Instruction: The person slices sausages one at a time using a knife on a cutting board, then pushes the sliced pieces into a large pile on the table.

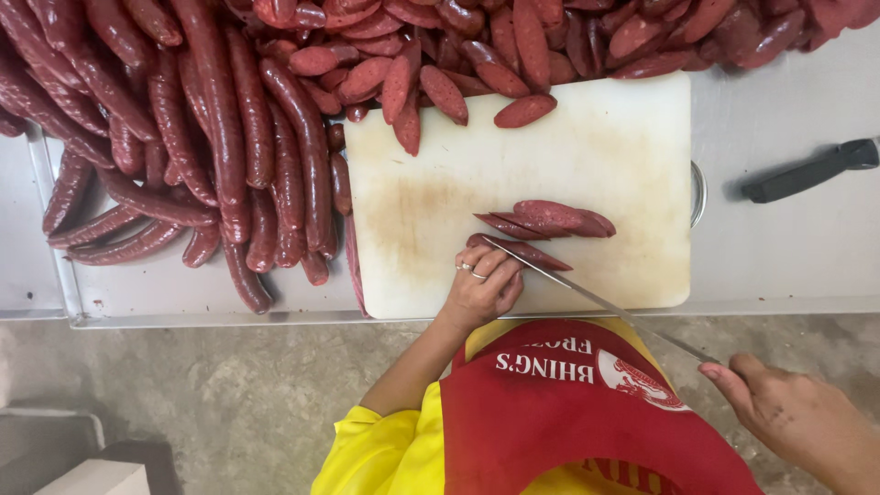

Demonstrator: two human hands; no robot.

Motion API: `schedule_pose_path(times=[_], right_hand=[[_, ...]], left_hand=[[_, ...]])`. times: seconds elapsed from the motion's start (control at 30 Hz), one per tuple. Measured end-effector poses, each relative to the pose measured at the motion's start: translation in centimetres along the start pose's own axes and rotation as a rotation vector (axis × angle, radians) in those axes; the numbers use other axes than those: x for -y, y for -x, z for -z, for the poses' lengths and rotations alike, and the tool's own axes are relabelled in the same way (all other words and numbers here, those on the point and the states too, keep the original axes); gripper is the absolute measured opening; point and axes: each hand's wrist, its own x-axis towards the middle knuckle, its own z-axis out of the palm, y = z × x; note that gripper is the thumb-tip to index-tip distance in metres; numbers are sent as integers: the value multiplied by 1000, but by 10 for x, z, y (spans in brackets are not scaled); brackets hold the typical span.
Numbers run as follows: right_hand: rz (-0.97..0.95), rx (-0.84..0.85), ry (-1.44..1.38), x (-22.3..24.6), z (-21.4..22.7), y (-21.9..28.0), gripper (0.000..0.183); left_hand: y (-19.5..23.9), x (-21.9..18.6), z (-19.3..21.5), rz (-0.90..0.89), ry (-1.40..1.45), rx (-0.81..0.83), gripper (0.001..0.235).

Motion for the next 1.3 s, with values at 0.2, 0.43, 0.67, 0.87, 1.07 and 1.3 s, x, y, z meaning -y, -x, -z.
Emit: schedule_pose_path(times=[0.2,0.43,0.67,0.87,1.07,1.3], right_hand=[[42,165,-348,89,25,-105,57],[326,-185,-421,137,48,-134,44],[454,-114,44,32,-1,-48,46],[187,-21,-285,74,-8,-91,41],[464,-356,-385,172,36,-150,51],[606,-364,-584,76,6,-129,58]], left_hand=[[-4,-2,1,35,25,-17,30],[-2,-2,4,91,70,-92,31],[-5,-6,6,138,1,-127,29],[-2,-4,7,132,2,-116,32],[-1,-9,5,106,-46,-96,33],[1,-26,3,225,-126,-183,29]])
